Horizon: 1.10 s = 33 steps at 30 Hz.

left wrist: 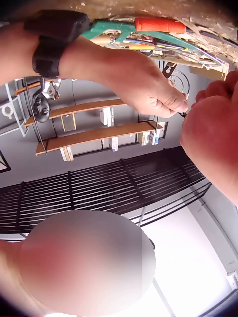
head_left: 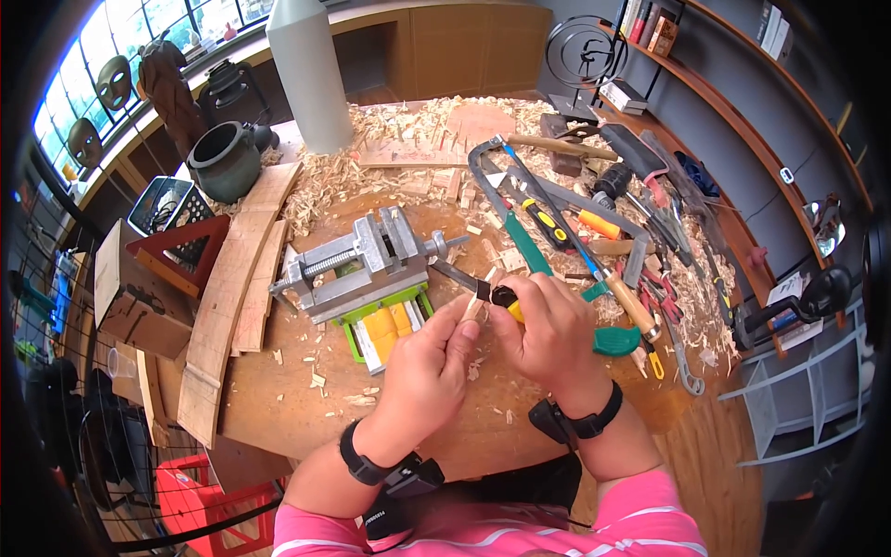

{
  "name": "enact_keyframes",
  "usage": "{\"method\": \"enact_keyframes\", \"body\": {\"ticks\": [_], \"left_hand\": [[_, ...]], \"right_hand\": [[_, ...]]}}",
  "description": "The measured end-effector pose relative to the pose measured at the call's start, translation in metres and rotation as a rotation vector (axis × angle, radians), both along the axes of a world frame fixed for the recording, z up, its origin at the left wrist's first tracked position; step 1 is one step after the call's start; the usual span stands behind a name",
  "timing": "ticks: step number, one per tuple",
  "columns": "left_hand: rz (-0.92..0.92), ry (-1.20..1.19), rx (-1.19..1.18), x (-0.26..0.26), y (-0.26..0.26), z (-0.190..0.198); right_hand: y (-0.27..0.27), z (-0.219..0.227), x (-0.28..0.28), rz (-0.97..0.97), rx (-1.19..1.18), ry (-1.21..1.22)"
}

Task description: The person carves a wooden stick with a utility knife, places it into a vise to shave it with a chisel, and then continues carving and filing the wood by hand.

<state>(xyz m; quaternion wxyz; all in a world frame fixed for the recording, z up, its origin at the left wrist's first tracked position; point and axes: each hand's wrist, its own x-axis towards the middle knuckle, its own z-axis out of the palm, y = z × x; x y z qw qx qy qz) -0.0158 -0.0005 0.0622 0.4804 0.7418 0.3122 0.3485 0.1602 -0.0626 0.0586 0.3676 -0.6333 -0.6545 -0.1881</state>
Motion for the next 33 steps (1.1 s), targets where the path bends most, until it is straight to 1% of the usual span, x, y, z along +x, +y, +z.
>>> {"method": "enact_keyframes", "body": {"ticks": [5,7,8,10,11,13,14,16,20,23,25,26,28,29,31,32,33], "left_hand": [[-0.014,0.060,0.024,-0.004,0.002,0.003],[-0.053,0.040,-0.078,-0.005,0.003,0.000],[-0.054,0.041,-0.074,-0.005,0.003,0.002],[-0.128,0.027,-0.205,-0.005,0.003,0.006],[-0.127,0.029,-0.207,-0.005,0.004,0.006],[-0.210,-0.044,-0.207,-0.005,0.005,0.005],[-0.210,-0.039,-0.212,-0.006,0.006,0.003],[-0.182,-0.028,-0.095,-0.008,0.009,-0.002],[-0.172,-0.061,-0.034,-0.006,0.009,-0.004],[-0.133,-0.082,-0.084,-0.004,0.006,-0.004],[-0.111,-0.026,-0.224,-0.005,0.003,0.003],[-0.111,-0.022,-0.223,-0.004,0.003,0.005],[-0.057,-0.004,-0.322,-0.003,0.001,0.006],[-0.058,0.001,-0.321,-0.002,0.001,0.006],[-0.017,0.021,-0.187,-0.001,0.001,0.004],[-0.015,0.025,-0.184,-0.002,0.002,0.001],[-0.006,0.018,-0.110,-0.002,0.004,-0.003]], "right_hand": [[0.001,-0.003,0.000,-0.005,0.013,-0.022],[0.001,-0.002,-0.006,0.015,0.001,-0.018],[0.000,-0.002,-0.009,0.037,-0.013,-0.017],[0.001,-0.002,-0.011,0.039,-0.015,-0.016],[0.002,-0.003,-0.012,0.041,-0.021,-0.015],[0.003,-0.004,-0.007,0.038,-0.037,-0.017],[0.003,-0.005,-0.006,0.035,-0.050,-0.022],[0.002,-0.005,-0.006,0.045,-0.049,-0.017],[0.000,-0.006,-0.008,0.088,-0.028,-0.005],[-0.002,-0.004,-0.011,0.086,-0.033,-0.021],[-0.003,-0.006,-0.010,0.065,-0.038,-0.010],[-0.003,-0.006,-0.009,0.049,-0.047,-0.004],[-0.004,-0.005,-0.009,0.041,-0.060,-0.012],[-0.005,-0.004,-0.010,0.031,-0.071,-0.022],[-0.007,-0.002,-0.011,0.016,-0.069,-0.026],[-0.007,-0.001,-0.012,0.003,-0.069,-0.035],[-0.007,0.000,-0.013,0.005,-0.066,-0.032]]}}
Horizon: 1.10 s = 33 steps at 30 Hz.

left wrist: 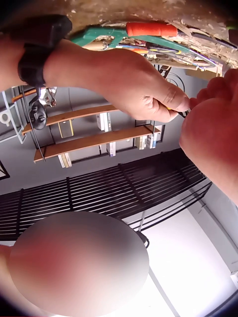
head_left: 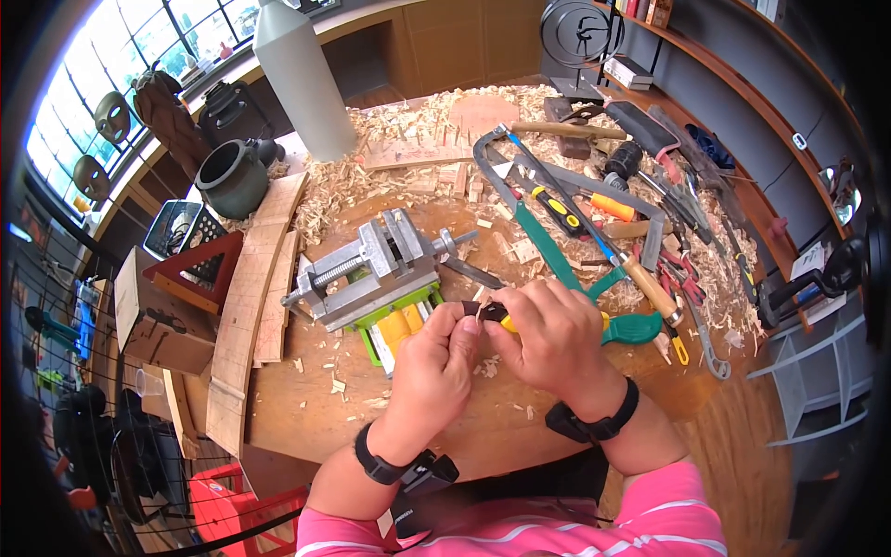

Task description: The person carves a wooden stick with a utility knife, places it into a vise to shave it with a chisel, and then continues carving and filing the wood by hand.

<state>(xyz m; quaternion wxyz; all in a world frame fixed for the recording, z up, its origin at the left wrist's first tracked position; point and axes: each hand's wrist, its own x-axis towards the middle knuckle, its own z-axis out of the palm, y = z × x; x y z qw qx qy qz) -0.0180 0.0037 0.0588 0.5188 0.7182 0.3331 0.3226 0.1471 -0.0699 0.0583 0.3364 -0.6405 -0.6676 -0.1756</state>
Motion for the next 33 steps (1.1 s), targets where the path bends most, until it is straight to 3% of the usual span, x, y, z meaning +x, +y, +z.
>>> {"method": "enact_keyframes", "body": {"ticks": [27,29,30,32,33], "left_hand": [[-0.033,0.022,0.137,-0.009,0.002,0.006],[-0.028,0.002,0.144,-0.013,0.001,0.004],[-0.018,0.020,0.069,-0.019,-0.001,0.003],[-0.015,0.031,0.001,-0.017,-0.001,0.001],[-0.074,0.004,0.017,-0.009,-0.005,-0.004]], "right_hand": [[0.000,-0.002,0.016,-0.001,0.057,-0.114],[0.003,-0.008,0.024,-0.055,0.146,0.114],[0.000,-0.006,0.040,-0.055,0.146,0.113],[-0.005,0.006,0.074,-0.382,0.262,0.173],[-0.004,0.007,0.069,-0.379,0.258,0.165]]}}
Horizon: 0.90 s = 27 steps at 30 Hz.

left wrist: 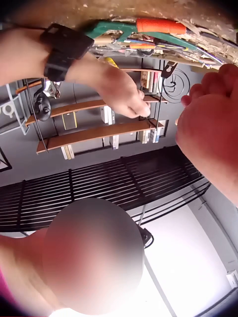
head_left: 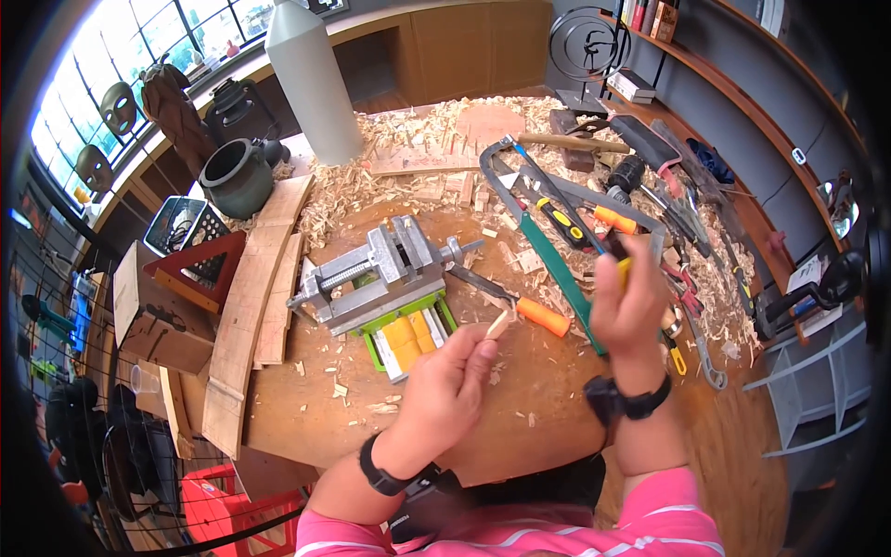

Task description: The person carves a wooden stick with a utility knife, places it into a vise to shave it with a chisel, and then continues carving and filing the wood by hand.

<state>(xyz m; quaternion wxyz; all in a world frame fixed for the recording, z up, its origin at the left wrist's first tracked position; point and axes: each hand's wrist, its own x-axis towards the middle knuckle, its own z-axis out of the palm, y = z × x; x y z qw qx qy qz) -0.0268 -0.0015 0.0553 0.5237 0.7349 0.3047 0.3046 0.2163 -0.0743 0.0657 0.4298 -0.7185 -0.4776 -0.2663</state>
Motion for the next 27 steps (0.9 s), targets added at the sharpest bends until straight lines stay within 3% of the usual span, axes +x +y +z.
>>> {"method": "enact_keyframes", "body": {"ticks": [2,3,5,11,15,17,21,23,27], "left_hand": [[-0.096,-0.003,-0.061,0.008,0.000,-0.005],[-0.104,0.015,-0.065,0.007,0.001,-0.004],[-0.113,-0.112,-0.442,0.007,0.003,0.000],[-0.110,-0.264,-0.383,0.013,0.004,-0.006],[-0.093,-0.145,-0.406,0.007,0.005,-0.003],[-0.074,-0.192,-0.240,0.008,0.006,-0.010],[0.010,-0.148,-0.237,0.008,0.004,-0.013],[0.104,-0.115,-0.023,0.009,0.006,-0.020],[0.133,-0.064,-0.013,0.006,0.004,-0.012]], "right_hand": [[0.005,0.000,-0.022,0.247,0.067,-0.098],[0.005,-0.001,-0.027,0.238,0.066,-0.080],[0.006,0.001,-0.031,0.363,-0.057,-0.086],[0.007,-0.008,-0.050,0.468,-0.180,-0.111],[0.007,-0.008,-0.060,0.477,-0.241,-0.107],[0.006,-0.007,-0.061,0.474,-0.250,-0.107],[0.005,-0.008,-0.064,0.477,-0.284,-0.084],[0.005,-0.010,-0.064,0.477,-0.270,-0.081],[0.003,-0.010,-0.064,0.441,-0.293,-0.114]]}}
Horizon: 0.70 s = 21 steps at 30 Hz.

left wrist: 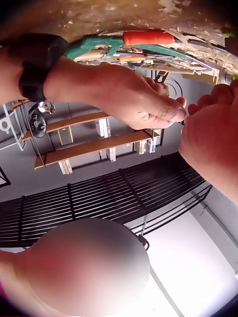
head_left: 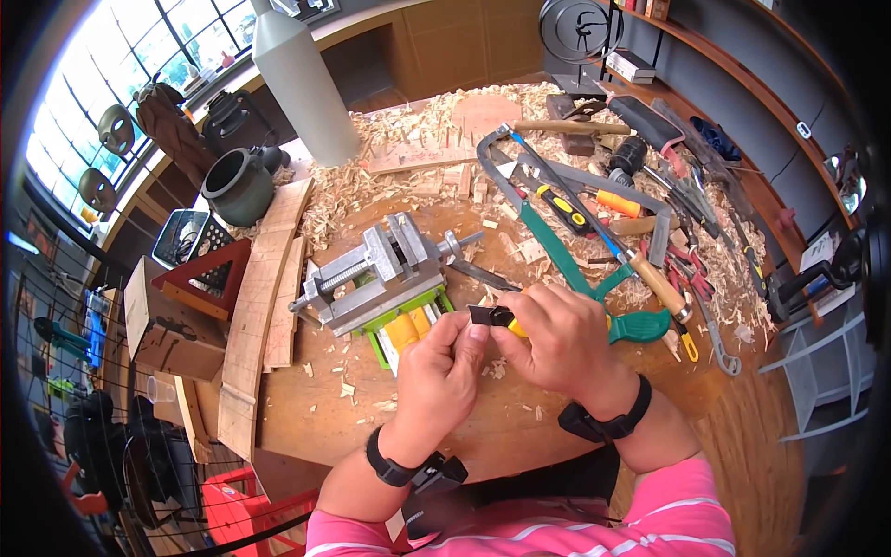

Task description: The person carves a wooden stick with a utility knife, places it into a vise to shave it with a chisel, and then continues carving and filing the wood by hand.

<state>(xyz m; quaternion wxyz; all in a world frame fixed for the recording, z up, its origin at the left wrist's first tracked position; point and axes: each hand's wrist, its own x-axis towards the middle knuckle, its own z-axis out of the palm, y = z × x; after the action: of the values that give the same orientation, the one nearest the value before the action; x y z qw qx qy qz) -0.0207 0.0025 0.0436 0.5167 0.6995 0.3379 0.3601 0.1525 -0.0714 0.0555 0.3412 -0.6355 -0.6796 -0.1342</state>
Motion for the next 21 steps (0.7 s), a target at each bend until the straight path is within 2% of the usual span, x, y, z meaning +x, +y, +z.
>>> {"method": "enact_keyframes", "body": {"ticks": [2,5,6,8,9,10,12,13,15,21], "left_hand": [[0.000,0.199,0.172,-0.006,0.000,0.007],[-0.045,0.114,0.170,-0.016,-0.018,0.014],[-0.045,0.100,0.161,-0.012,-0.014,0.008],[-0.090,-0.041,-0.161,-0.004,-0.001,-0.008],[-0.121,-0.011,-0.134,-0.002,0.000,-0.005],[-0.125,0.005,-0.133,-0.002,0.000,-0.002],[-0.151,-0.132,-0.149,-0.001,-0.002,0.001],[-0.146,-0.133,-0.147,-0.002,0.000,0.002],[-0.179,-0.175,-0.278,-0.004,0.003,0.004],[-0.261,-0.184,-0.392,-0.009,0.001,0.007]], "right_hand": [[-0.001,0.002,0.017,-0.006,0.001,-0.028],[-0.006,0.014,0.089,-0.564,-0.058,0.368],[-0.011,0.017,0.094,-0.500,0.057,0.384],[-0.007,0.009,0.077,-0.425,0.008,0.435],[-0.002,0.008,0.066,-0.322,-0.017,0.433],[0.000,0.006,0.057,-0.326,-0.016,0.449],[0.005,0.005,0.042,-0.097,0.089,0.260],[0.007,0.002,0.036,-0.092,0.090,0.260],[0.010,-0.006,0.025,0.071,0.088,0.154],[0.016,-0.013,0.002,0.102,0.043,0.151]]}}
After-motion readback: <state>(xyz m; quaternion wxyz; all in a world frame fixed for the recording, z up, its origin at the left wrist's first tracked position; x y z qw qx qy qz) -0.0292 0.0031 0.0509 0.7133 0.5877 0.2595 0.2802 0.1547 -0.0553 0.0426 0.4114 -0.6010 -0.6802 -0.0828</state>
